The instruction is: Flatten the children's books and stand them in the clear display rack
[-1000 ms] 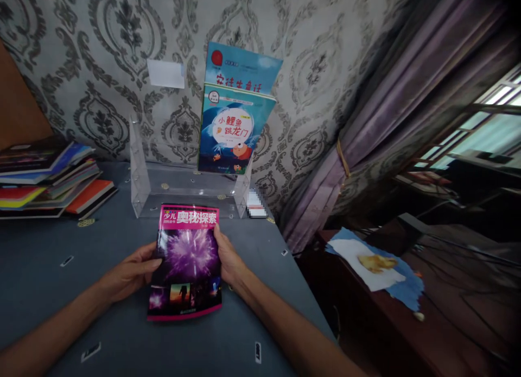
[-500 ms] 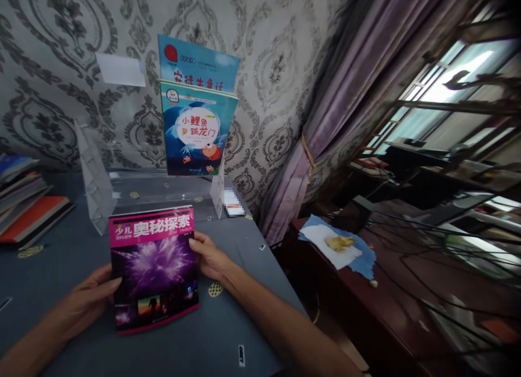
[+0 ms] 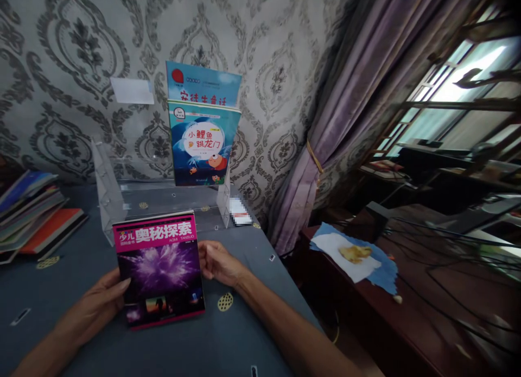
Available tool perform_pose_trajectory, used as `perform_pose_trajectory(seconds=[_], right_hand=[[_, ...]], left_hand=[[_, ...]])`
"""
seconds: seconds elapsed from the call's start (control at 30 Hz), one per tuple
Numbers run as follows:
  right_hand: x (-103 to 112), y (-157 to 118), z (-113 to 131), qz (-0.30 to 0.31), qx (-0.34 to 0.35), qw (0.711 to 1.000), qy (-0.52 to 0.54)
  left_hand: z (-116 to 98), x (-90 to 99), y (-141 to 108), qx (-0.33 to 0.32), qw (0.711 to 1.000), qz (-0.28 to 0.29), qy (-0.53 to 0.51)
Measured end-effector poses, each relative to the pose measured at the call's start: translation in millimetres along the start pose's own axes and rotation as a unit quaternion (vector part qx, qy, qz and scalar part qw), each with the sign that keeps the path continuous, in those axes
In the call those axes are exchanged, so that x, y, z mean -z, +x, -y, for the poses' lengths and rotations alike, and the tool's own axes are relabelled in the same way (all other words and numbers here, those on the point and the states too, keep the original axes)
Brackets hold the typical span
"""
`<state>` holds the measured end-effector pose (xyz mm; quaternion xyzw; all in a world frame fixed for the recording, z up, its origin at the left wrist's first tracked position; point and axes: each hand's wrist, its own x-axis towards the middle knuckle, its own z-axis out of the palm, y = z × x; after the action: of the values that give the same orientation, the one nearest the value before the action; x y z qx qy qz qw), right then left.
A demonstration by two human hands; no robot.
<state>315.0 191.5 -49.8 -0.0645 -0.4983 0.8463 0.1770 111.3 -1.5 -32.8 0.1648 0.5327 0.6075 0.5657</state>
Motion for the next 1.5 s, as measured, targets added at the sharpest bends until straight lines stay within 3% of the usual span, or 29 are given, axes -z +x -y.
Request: perform_pose_trajectory(seconds=[0.1,0.57,0.7,0.83,1.03,1.17,1.27,1.33,1.5], right_hand=[[-4,-2,6,0.022,-0.005,0.999,-0.036],[0,2,11,-0.077,0.024,0.988,-0.132],[3,4,22,-0.107,0.056,0.981,-0.150],[7,7,51,-0.118,0.114,0.961,-0.222],[0,20,125,-0.128,0.228,0.902,-0.344],[-10,32,160,-0.159,0.343,0.848,-0.372],[-8,39,167,-0.176,0.390,0.822,-0.377],[-2,42,166,-0.174,0.393,0.819,-0.379],[16,47,161,-0.168,0.368,0.827,-0.389]], left_hand=[[0,1.5,0,-0.017,1.000,-0.016,0.016],[-28,4.9,14,-0.105,0.965,0.105,0.218],[-49,-12.1,21,-0.146,0.942,0.147,0.263],[-78,-39.9,27,-0.201,0.917,0.162,0.305],[-117,-82.1,41,-0.341,0.864,0.087,0.359],[-134,-109.2,51,-0.501,0.768,-0.006,0.398],[-140,-122.4,56,-0.550,0.692,-0.097,0.458],[-139,-126.7,61,-0.551,0.661,-0.137,0.491],[-130,-127.9,82,-0.539,0.652,-0.161,0.509]])
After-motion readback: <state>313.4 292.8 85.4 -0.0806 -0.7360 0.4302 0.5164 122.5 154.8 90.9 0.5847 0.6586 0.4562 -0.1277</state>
